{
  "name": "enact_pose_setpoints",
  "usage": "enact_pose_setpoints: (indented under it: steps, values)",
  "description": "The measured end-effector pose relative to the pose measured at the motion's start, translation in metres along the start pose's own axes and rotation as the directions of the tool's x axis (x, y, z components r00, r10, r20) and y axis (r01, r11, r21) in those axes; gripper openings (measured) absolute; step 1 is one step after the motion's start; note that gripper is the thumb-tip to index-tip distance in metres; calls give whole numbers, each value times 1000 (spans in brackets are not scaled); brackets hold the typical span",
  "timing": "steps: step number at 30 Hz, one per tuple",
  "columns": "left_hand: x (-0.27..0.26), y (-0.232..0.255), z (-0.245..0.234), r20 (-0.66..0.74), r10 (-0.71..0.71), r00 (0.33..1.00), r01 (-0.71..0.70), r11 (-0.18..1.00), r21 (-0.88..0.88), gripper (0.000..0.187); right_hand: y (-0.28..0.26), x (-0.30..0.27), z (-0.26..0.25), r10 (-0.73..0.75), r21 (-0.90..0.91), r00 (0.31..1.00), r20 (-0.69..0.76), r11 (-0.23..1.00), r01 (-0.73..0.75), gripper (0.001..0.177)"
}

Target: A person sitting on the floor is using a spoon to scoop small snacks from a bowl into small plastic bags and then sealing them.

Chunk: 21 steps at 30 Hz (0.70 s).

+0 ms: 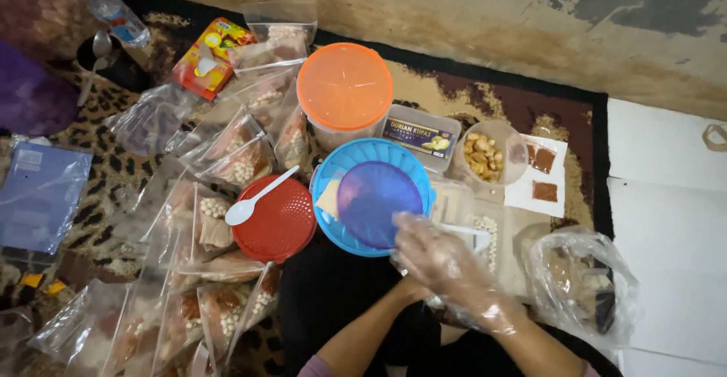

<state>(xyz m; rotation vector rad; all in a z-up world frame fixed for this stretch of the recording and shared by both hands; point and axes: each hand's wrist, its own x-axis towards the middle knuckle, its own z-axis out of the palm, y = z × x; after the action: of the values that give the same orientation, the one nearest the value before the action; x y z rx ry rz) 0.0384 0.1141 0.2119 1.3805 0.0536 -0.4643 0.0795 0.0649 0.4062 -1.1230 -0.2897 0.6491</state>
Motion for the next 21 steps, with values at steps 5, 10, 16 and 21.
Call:
enact_pose_setpoints:
  steps: [5,10,16,21]
  values:
    - [9,-16,-7,8,3,1000,-2,995,-95,36,24,12,-3,-389,-830,733,558,-238,505,31]
    - [11,-27,0,53,-20,998,29,984,-173,41,-10,-18,-50,-112,-154,993,-49,983,103,58]
    - [-10,14,6,145,-21,989,75,923,-377,37,-23,-51,-172,-495,-983,850,-182,120,-140,21]
    - [-25,37,9,284,-89,955,166,951,-260,39,44,-86,-225,-252,-846,825,-505,335,-415,23]
